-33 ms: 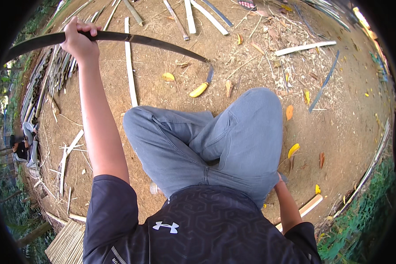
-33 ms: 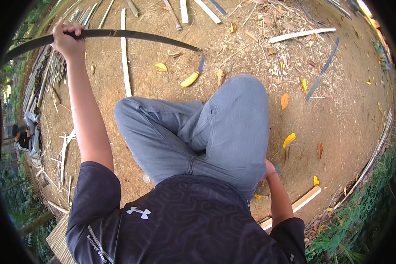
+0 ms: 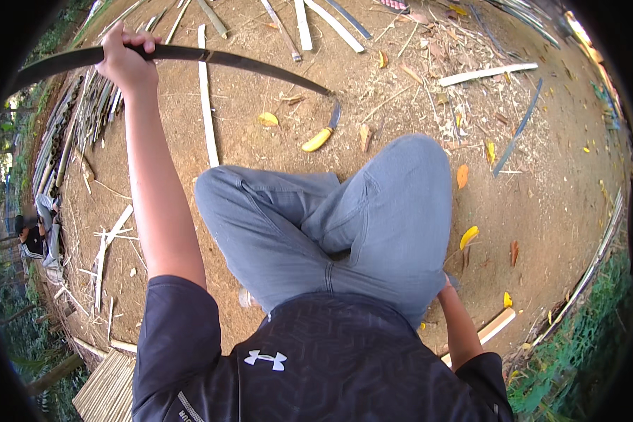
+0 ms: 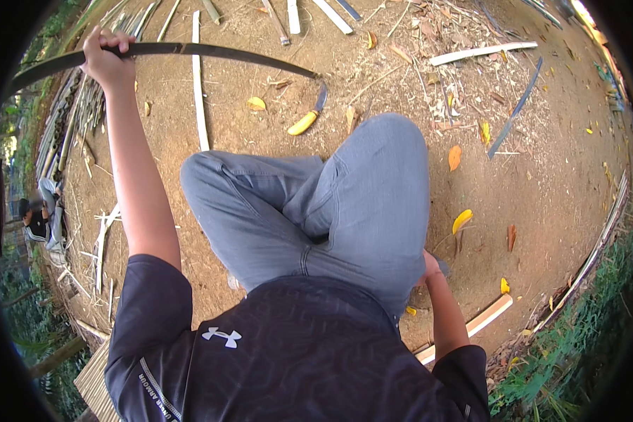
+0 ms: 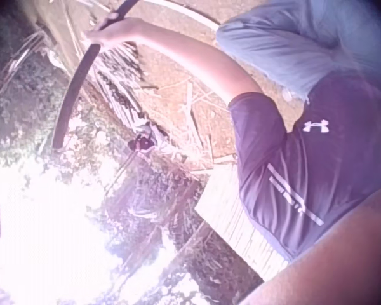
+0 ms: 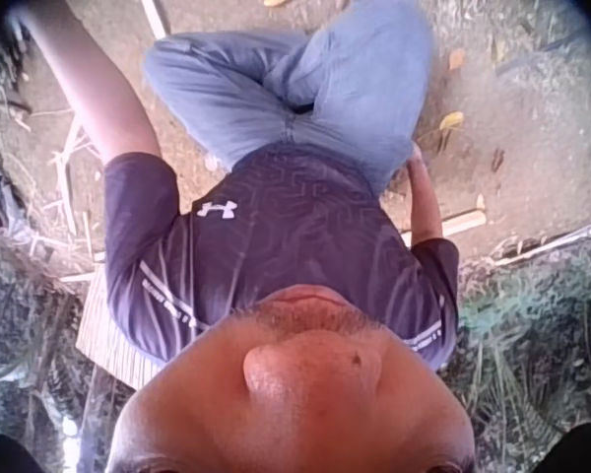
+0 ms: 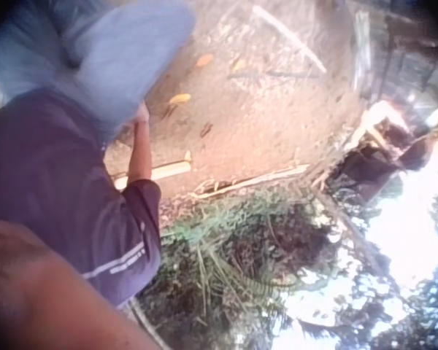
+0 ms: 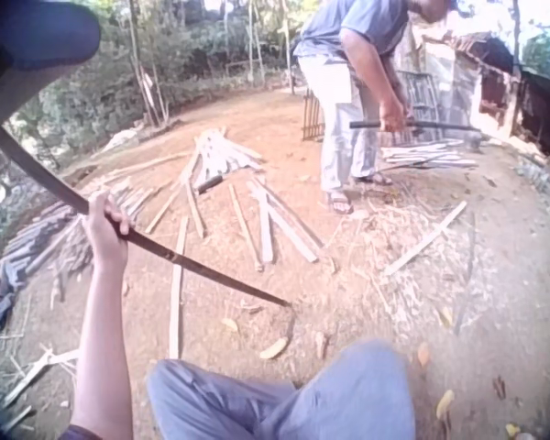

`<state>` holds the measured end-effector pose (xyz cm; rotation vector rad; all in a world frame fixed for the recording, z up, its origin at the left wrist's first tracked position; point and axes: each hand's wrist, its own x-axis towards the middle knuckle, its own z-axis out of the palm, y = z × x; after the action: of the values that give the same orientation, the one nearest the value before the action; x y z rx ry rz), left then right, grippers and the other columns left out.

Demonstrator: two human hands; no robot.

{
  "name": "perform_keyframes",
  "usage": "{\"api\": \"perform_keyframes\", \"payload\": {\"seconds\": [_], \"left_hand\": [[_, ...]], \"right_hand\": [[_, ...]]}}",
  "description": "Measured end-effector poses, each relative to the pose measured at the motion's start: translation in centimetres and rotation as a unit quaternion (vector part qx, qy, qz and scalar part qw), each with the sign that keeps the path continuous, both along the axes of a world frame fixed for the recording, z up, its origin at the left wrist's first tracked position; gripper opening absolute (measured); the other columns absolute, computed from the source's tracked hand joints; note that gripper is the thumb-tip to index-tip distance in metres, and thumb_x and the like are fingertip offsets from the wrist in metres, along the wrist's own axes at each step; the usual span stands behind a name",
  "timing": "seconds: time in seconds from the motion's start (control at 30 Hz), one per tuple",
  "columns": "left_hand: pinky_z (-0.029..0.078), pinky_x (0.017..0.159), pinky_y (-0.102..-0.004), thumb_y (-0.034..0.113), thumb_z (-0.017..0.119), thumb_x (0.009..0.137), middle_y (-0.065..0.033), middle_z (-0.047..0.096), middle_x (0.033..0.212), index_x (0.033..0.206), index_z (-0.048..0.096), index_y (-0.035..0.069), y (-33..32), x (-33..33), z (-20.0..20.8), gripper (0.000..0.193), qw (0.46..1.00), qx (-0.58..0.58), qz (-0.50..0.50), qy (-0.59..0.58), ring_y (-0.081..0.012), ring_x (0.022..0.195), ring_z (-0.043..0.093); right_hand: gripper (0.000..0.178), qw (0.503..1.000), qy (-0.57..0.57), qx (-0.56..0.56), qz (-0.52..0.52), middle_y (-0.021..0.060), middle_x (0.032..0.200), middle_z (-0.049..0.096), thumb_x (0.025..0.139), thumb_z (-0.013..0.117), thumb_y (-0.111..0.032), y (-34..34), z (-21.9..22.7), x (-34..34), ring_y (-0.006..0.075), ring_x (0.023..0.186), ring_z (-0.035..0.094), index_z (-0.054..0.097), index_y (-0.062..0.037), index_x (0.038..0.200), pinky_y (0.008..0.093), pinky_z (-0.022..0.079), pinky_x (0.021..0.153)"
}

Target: The person whittles a long strip of bamboo using a knife while sitting cross-legged on the ground.

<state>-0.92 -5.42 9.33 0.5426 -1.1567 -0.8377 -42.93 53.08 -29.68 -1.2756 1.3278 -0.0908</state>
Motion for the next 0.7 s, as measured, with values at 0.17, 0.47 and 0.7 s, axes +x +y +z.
{"api": "perform_keyframes", "payload": {"seconds": [0.17,0.47,0.7], "left_hand": [[0.052,0.051,-0.0439,0.011,0.055,0.088,-0.0064,0.043,0.053,0.065,0.043,0.006,0.4,-1.7,0.4,0.026,1.000,-0.007,-0.010,-0.005,-0.0197,0.043,0.047],[0.053,0.062,-0.0445,0.020,0.062,0.091,-0.0064,0.046,0.057,0.067,0.044,0.008,3.3,-4.1,-0.7,0.033,0.998,0.027,0.052,0.007,-0.0205,0.050,0.050],[0.054,0.059,-0.0440,0.018,0.061,0.090,-0.0067,0.046,0.056,0.069,0.044,0.007,3.2,-1.5,-2.3,0.030,0.994,0.041,0.084,0.059,-0.0193,0.049,0.049]], "right_hand": [[0.063,0.953,0.157,-0.190,0.179,0.0078,0.140,0.051,0.080,0.056,-0.049,-1.8,3.7,0.0,0.0295,0.133,0.041,0.054,-0.0135,0.132,0.0409,0.027,0.113],[0.068,0.922,0.191,-0.240,0.236,0.0148,0.135,0.054,0.073,0.065,-0.047,-0.6,0.6,-0.2,0.0325,0.130,0.043,0.056,-0.0093,0.129,0.0432,0.029,0.112],[0.031,0.911,0.408,0.045,0.033,0.0215,0.095,0.065,0.075,0.070,-0.013,-15.5,17.0,1.0,0.0338,0.097,0.063,0.064,-0.0002,0.102,0.0439,0.050,0.086]]}}
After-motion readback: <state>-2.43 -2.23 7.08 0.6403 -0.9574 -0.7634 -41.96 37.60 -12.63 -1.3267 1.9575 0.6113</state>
